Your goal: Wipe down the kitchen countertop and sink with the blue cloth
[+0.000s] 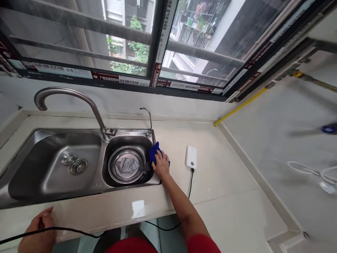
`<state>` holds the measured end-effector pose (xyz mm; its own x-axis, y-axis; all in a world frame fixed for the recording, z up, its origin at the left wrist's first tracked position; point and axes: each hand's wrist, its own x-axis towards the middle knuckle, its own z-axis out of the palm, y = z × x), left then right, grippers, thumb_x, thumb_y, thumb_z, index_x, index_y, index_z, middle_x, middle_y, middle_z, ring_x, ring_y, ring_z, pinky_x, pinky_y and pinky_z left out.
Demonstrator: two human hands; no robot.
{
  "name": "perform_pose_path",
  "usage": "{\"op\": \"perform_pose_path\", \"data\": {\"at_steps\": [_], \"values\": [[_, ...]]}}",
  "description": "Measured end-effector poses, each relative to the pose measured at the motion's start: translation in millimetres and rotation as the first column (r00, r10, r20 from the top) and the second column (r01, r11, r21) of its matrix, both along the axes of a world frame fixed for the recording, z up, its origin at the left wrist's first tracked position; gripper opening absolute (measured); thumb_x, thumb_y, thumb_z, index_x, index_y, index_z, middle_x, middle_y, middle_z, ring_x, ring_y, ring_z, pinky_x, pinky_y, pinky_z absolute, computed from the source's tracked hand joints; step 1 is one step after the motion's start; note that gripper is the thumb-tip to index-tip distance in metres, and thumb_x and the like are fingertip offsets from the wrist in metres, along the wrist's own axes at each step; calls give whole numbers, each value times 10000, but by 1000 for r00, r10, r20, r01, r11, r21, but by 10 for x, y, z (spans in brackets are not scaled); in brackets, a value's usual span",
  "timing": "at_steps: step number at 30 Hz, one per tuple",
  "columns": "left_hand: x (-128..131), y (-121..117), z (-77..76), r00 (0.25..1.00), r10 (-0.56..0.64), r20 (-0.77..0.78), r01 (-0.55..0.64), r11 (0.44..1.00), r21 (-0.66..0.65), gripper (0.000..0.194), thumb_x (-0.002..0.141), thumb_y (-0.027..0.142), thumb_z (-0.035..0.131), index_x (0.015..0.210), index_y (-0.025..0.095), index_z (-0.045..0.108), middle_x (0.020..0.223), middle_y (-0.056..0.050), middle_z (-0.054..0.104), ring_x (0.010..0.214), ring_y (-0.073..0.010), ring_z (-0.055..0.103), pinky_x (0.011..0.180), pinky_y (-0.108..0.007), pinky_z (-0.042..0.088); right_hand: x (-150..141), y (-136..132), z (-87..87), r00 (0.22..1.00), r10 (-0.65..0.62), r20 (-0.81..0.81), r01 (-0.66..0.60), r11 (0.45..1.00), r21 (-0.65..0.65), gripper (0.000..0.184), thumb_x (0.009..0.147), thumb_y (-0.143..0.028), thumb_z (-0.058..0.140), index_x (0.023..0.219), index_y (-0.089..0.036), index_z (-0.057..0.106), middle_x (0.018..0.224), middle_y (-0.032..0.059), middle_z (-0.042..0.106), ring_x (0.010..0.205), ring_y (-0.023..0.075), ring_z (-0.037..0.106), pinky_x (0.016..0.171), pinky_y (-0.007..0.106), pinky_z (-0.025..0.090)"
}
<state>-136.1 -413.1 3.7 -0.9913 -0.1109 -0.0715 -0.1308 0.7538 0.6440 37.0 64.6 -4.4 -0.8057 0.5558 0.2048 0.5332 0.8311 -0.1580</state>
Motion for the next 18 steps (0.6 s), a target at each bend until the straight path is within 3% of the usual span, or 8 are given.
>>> {"op": "perform_pose_path", "data": {"at_steps": [4, 12, 15, 18], "values": [[15, -18, 2, 999, 34, -21, -37, 992, -122, 445, 838, 603, 363, 1006, 319, 662, 696, 10, 595, 578, -225, 540, 520, -335, 402, -379, 350, 5, 1000, 20, 13, -20, 1000, -18, 446, 917, -313, 534, 1332, -160, 590, 1586, 135, 460, 1480, 372, 321, 1187, 563, 272], [-19, -100, -90, 1000, 10, -22, -14, 977, -211, 376, 864, 513, 412, 1034, 277, 651, 696, 7, 550, 619, -188, 485, 578, -290, 319, -1033, 913, 57, 979, 107, 176, -90, 991, -102, 522, 882, -327, 625, 1358, -117, 571, 1638, 163, 371, 1496, 475, 223, 1168, 675, 219], [-4, -79, -77, 998, 17, -58, -29, 974, -225, 379, 876, 516, 415, 1041, 278, 658, 706, 8, 541, 612, -175, 448, 596, -282, 281, -1083, 1023, 69, 970, 147, 194, -118, 981, -156, 497, 878, -294, 627, 1335, -103, 587, 1615, 181, 403, 1483, 483, 235, 1151, 698, 226], [3, -31, -41, 998, 18, -54, -31, 969, -247, 386, 863, 502, 417, 1040, 267, 667, 712, 5, 539, 602, -164, 420, 598, -275, 262, -932, 1001, 79, 962, 177, 206, -143, 975, -170, 488, 892, -273, 609, 1345, -91, 588, 1559, 172, 484, 1493, 439, 253, 1190, 637, 224]]}}
